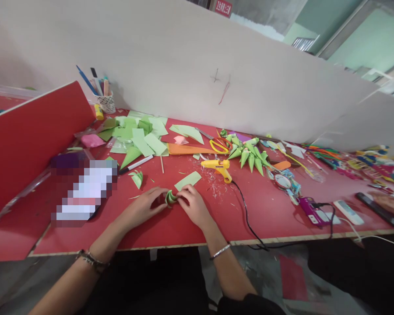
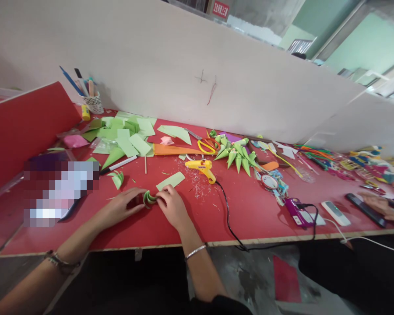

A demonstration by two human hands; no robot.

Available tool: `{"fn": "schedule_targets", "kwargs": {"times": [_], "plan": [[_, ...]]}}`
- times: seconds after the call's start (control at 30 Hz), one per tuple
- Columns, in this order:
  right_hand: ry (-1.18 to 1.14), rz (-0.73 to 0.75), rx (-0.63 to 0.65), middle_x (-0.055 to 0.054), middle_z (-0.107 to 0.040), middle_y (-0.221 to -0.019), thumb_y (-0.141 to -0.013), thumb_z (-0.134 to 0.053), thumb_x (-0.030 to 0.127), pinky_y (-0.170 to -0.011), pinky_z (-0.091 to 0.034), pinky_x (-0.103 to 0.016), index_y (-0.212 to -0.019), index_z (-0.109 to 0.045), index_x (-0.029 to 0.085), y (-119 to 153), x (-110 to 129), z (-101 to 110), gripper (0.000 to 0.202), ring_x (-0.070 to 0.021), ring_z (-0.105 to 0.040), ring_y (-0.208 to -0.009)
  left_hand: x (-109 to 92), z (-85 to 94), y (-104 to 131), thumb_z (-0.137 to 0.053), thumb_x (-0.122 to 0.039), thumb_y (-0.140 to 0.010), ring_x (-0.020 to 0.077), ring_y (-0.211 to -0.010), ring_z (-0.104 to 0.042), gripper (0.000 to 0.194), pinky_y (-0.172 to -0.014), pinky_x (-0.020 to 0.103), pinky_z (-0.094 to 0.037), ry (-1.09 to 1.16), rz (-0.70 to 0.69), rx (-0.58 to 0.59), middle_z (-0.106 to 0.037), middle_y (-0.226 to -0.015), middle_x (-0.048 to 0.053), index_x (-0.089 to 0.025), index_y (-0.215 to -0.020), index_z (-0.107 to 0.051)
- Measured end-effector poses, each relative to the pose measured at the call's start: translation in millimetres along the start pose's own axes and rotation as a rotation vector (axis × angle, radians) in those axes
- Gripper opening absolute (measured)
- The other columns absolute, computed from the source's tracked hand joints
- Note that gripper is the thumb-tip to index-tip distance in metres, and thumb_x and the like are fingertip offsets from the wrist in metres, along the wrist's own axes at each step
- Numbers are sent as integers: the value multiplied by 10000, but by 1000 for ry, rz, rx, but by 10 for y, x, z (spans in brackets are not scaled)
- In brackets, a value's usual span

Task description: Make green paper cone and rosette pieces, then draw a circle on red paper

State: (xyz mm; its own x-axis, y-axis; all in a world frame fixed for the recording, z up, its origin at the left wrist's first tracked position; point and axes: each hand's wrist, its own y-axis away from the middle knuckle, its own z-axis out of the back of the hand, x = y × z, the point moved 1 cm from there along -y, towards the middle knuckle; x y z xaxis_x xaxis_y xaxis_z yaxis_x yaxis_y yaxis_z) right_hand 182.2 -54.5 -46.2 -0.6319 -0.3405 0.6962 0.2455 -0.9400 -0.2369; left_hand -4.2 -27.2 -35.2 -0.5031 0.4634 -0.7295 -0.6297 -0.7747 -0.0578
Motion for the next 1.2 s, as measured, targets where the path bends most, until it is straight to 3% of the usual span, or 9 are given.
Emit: {"fn": "schedule_targets", "kwargs": {"times": [0.37, 0.5, 0.6, 0.73, 0.87, 1.0, 1.2], "plan": [[-16, 3, -14, -43, -507, -910, -807, -476, 135, -800, -442, -281, -884, -578, 201, -7, 25, -3, 143, -151, -532, -858, 16, -46, -22, -416, -321, -848, 183, -860, -549, 217, -769, 317, -436, -40, -5, 3, -574, -970, 55, -196, -997, -513], [-111, 5, -94, -51, -479, -972, -780, -489, 138, -736, -465, -258, -966, -504, 192, -1, 64, 9, 194, -128, -520, -791, 3, -55, -28, -399, -303, -853, 178, -831, -549, 205, -737, 305, -427, -78, 3, 5, -574, -955, 56, -190, -996, -492], [-97, 33, -143, -46, -474, -943, -783, -475, 140, -733, -463, -261, -896, -505, 195, 19, 102, 53, 130, -128, -515, -790, -17, -55, -28, -403, -316, -850, 171, -772, -548, 226, -670, 281, -416, -118, 11, 3, -577, -908, 47, -192, -1021, -483], [33, 56, -73, -51, -485, -964, -802, -503, 190, -782, -449, -275, -819, -577, 206, 101, 146, 85, 78, -148, -530, -865, -36, -53, -25, -391, -351, -859, 165, -724, -549, 291, -619, 258, -396, -128, 31, -4, -581, -842, 31, -198, -1098, -456], [132, 14, 8, -61, -513, -1011, -815, -515, 207, -792, -450, -293, -897, -623, 221, 186, 145, 6, 136, -160, -540, -873, -42, -60, -39, -393, -346, -861, 166, -733, -559, 353, -629, 256, -394, -136, 47, 7, -593, -850, 30, -212, -1188, -407], [174, -22, -6, -66, -537, -975, -818, -526, 244, -768, -453, -303, -967, -625, 232, 188, 144, -88, 179, -180, -539, -885, -59, -61, -61, -381, -346, -867, 164, -734, -560, 323, -627, 249, -387, -150, 31, 30, -596, -842, 24, -222, -1159, -440], [134, -14, -31, -51, -552, -921, -841, -490, 208, -731, -447, -272, -897, -656, 236, 153, 148, -119, 177, -158, -545, -835, -62, -58, -71, -370, -392, -863, 158, -675, -541, 335, -586, 245, -367, -164, 17, 26, -584, -772, 16, -212, -1130, -464]]}}
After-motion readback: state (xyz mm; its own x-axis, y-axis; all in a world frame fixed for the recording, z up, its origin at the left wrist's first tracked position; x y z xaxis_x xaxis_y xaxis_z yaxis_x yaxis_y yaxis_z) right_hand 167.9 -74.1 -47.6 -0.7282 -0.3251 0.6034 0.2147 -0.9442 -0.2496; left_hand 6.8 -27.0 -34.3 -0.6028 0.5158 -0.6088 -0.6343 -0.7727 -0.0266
